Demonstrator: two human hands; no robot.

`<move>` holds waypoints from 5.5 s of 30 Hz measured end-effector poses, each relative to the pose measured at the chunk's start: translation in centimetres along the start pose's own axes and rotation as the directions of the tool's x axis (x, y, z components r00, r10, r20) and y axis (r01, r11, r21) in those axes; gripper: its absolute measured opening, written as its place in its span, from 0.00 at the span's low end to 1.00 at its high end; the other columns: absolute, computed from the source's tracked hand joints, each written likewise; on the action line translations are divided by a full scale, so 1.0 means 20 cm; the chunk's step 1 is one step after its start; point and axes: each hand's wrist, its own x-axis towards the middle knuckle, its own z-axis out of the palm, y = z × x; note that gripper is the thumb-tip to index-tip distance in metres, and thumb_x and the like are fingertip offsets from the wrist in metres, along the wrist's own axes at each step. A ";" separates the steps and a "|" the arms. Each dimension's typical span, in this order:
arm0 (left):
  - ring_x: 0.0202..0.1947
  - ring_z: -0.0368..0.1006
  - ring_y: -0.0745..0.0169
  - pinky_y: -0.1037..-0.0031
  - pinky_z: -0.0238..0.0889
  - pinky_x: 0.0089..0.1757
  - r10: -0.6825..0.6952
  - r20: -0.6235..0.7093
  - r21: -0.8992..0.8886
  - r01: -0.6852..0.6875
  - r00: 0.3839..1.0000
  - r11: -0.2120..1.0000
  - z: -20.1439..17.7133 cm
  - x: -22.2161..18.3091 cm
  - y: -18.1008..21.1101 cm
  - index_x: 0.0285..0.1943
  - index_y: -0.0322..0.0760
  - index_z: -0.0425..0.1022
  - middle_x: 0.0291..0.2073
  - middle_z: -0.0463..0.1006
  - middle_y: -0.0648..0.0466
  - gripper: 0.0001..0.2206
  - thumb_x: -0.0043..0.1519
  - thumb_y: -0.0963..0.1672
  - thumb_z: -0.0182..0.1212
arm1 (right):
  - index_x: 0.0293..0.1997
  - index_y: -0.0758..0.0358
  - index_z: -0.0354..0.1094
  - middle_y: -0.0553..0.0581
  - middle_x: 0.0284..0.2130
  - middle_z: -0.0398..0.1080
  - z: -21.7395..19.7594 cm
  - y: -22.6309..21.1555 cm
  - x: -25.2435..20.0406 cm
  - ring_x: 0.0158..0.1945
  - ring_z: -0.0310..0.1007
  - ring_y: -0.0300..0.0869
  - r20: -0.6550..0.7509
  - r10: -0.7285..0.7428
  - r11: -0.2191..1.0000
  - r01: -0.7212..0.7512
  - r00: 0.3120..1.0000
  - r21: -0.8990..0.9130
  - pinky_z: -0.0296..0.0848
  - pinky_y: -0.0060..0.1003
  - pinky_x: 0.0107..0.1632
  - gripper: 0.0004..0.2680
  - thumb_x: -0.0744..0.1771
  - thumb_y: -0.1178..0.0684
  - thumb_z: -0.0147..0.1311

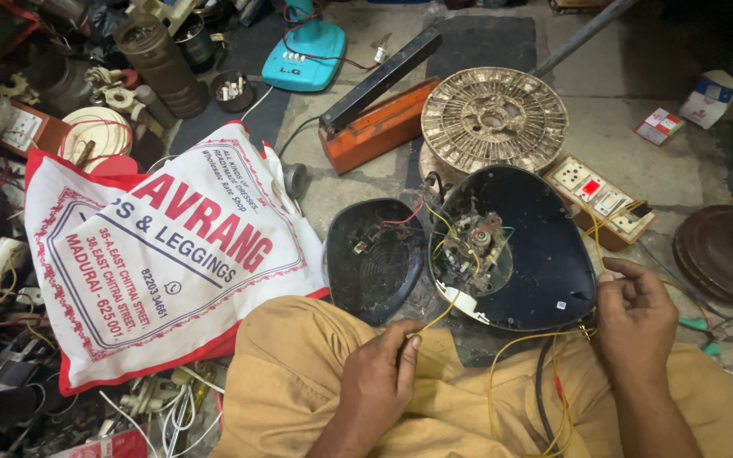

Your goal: The person sits on the floor and uses a screwdriver to open a black circular electronic device. They then use pliers to strip and cut wires inside the device, manipulating the internal components.

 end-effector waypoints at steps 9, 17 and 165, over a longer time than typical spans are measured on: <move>0.30 0.80 0.43 0.59 0.69 0.31 0.004 -0.001 -0.008 -0.004 1.000 1.000 -0.01 0.01 0.01 0.50 0.39 0.76 0.30 0.82 0.45 0.07 0.65 0.43 0.60 | 0.56 0.70 0.69 0.49 0.29 0.68 0.01 -0.01 0.00 0.29 0.61 0.27 -0.006 0.011 1.000 -0.011 1.000 -0.012 0.58 0.24 0.31 0.07 0.72 0.60 0.53; 0.30 0.79 0.43 0.59 0.68 0.31 0.028 -0.011 -0.009 -0.028 1.000 1.000 0.01 -0.02 -0.03 0.49 0.40 0.75 0.29 0.82 0.45 0.06 0.65 0.43 0.59 | 0.57 0.70 0.68 0.49 0.31 0.69 0.01 0.02 0.00 0.30 0.62 0.27 0.004 0.002 1.000 -0.002 1.000 0.015 0.60 0.23 0.33 0.08 0.72 0.60 0.52; 0.55 0.72 0.34 0.57 0.64 0.57 -0.094 -0.457 -0.075 0.067 0.884 0.995 -0.15 0.49 -0.73 0.63 0.31 0.68 0.53 0.75 0.38 0.26 0.52 0.38 0.65 | 0.37 0.68 0.77 0.61 0.28 0.78 1.53 -0.05 -0.03 0.30 0.77 0.41 0.320 -0.202 0.918 0.293 0.926 -0.267 0.73 0.38 0.38 0.07 0.66 0.53 0.62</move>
